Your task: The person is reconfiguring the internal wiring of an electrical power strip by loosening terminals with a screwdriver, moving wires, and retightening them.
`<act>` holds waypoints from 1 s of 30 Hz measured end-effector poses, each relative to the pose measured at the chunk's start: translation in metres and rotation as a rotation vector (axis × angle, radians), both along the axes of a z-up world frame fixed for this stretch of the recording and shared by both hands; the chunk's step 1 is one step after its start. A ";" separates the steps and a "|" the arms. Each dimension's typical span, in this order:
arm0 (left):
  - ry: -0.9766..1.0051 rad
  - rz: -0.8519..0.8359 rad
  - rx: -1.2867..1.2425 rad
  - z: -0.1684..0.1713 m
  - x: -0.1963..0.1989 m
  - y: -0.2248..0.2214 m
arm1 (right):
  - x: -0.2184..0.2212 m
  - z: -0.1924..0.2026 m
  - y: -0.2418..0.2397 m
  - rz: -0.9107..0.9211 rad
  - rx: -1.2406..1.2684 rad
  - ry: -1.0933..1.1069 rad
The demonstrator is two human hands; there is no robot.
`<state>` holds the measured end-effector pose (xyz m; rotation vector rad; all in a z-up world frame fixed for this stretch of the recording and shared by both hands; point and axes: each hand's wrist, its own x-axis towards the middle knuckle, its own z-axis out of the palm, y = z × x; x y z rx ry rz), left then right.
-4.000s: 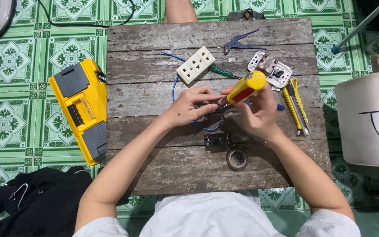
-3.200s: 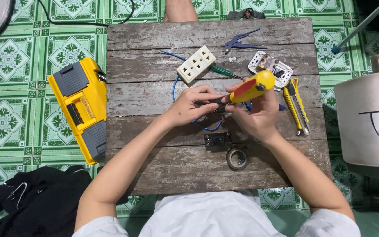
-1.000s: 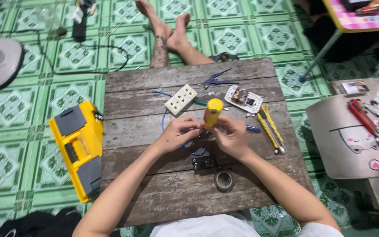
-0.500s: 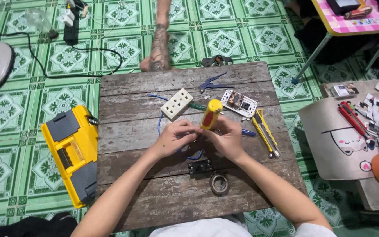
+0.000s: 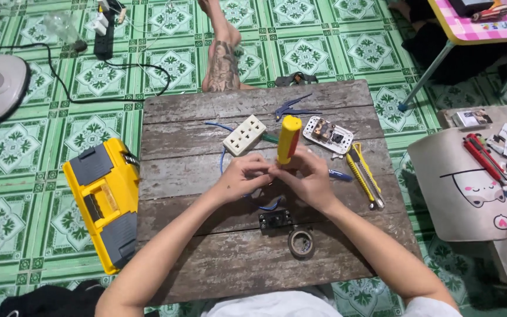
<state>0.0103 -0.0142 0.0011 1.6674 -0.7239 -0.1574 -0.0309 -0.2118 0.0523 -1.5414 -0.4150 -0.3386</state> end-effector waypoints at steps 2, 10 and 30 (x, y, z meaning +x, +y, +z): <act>0.017 0.003 -0.020 0.003 -0.004 -0.002 | 0.001 -0.012 -0.008 -0.016 -0.009 0.024; 0.001 -0.011 -0.027 0.006 -0.003 -0.001 | 0.000 0.013 -0.014 -0.093 -0.182 0.102; -0.070 -0.053 -0.073 0.001 -0.001 0.001 | 0.003 0.010 -0.036 0.083 -0.293 -0.117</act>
